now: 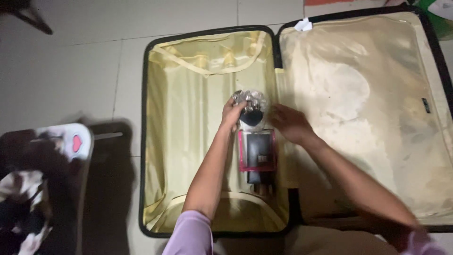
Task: Packing clothes and various items into a pink suitcase and zipping it closed.
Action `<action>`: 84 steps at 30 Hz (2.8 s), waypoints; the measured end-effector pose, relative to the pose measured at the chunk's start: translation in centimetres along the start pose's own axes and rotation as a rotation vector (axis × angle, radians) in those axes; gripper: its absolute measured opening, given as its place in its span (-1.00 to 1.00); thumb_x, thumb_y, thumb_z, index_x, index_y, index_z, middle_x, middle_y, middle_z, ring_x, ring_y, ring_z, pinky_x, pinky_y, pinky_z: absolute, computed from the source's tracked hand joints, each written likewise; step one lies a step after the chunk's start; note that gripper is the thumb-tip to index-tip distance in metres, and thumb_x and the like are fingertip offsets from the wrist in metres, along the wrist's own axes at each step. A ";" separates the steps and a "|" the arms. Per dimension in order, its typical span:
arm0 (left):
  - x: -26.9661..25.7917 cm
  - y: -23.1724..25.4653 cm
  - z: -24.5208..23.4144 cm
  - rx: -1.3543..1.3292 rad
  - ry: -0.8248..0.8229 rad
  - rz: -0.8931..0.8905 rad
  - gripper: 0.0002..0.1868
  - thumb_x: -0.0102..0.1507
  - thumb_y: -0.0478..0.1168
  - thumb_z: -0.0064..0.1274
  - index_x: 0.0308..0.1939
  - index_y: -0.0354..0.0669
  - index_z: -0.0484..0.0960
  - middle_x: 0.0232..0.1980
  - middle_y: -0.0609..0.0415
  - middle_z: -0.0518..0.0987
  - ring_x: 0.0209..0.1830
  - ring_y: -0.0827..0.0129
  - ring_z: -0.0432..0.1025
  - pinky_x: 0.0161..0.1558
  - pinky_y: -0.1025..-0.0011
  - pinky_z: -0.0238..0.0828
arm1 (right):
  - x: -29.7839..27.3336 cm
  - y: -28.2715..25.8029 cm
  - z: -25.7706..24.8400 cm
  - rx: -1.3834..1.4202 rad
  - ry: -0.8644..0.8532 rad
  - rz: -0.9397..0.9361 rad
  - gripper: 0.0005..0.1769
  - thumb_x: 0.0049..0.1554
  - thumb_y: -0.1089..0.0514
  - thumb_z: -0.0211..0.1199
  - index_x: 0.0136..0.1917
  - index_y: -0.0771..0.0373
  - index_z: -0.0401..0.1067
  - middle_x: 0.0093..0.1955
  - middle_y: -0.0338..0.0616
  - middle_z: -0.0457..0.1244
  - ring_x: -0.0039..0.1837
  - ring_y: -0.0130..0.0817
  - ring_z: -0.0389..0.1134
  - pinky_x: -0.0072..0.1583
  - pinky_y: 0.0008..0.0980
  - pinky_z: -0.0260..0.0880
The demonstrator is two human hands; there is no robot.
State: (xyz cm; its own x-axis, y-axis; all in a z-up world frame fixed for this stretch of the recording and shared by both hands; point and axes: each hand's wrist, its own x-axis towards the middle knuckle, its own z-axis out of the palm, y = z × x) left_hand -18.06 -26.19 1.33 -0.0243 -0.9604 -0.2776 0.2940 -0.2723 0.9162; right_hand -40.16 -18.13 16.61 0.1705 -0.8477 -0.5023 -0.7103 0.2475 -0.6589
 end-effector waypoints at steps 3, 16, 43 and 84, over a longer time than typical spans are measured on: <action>2.5 0.9 2.3 0.300 0.153 -0.198 -0.34 0.18 -0.20 0.24 0.32 -0.39 0.44 0.10 -0.22 0.63 -0.06 0.17 0.56 -0.15 0.28 0.51 | -0.4 4.5 -0.3 -0.073 0.305 -0.274 -0.38 0.23 -0.06 0.23 0.43 0.31 0.27 0.38 0.18 0.27 0.36 0.00 0.32 0.33 -0.15 0.29; 5.7 -6.8 -2.4 0.669 0.025 -0.099 -0.52 0.19 -0.10 0.05 0.13 -0.26 0.65 -0.04 -0.15 0.70 -0.02 0.20 0.56 0.08 0.34 0.43 | 1.9 7.0 3.2 0.260 0.236 -0.304 -0.61 0.21 0.14 0.29 0.28 0.29 0.45 0.23 0.09 0.38 0.21 -0.15 0.46 0.23 -0.33 0.51; 6.7 -1.9 1.9 0.263 -0.018 -0.186 -0.43 0.38 -0.05 -0.18 0.43 -0.21 0.37 0.12 -0.22 0.65 -0.32 0.16 0.41 -0.29 0.28 0.35 | 17.8 -0.1 4.0 -0.633 0.456 -0.496 -0.34 -0.05 0.35 0.34 0.30 0.60 0.27 0.05 0.37 0.26 0.09 0.18 0.35 0.07 -0.03 0.42; -21.5 -2.6 -2.8 0.836 0.353 0.316 -0.27 0.26 -0.37 -0.12 0.55 -0.34 0.13 0.60 -0.30 0.15 0.62 -0.06 0.05 0.59 0.25 -0.08 | 0.9 1.1 12.5 -0.546 -0.056 -0.389 -0.02 0.31 -0.31 -0.14 0.62 0.49 -0.31 0.68 0.32 -0.36 0.70 0.14 -0.38 0.62 -0.04 -0.40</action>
State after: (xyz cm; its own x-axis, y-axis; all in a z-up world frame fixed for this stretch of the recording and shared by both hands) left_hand -15.62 -4.69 4.11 0.2686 -0.9605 0.0720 -0.5423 -0.0890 0.8354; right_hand -32.31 -12.74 8.46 0.5090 -0.7976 -0.3236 -0.8306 -0.3565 -0.4277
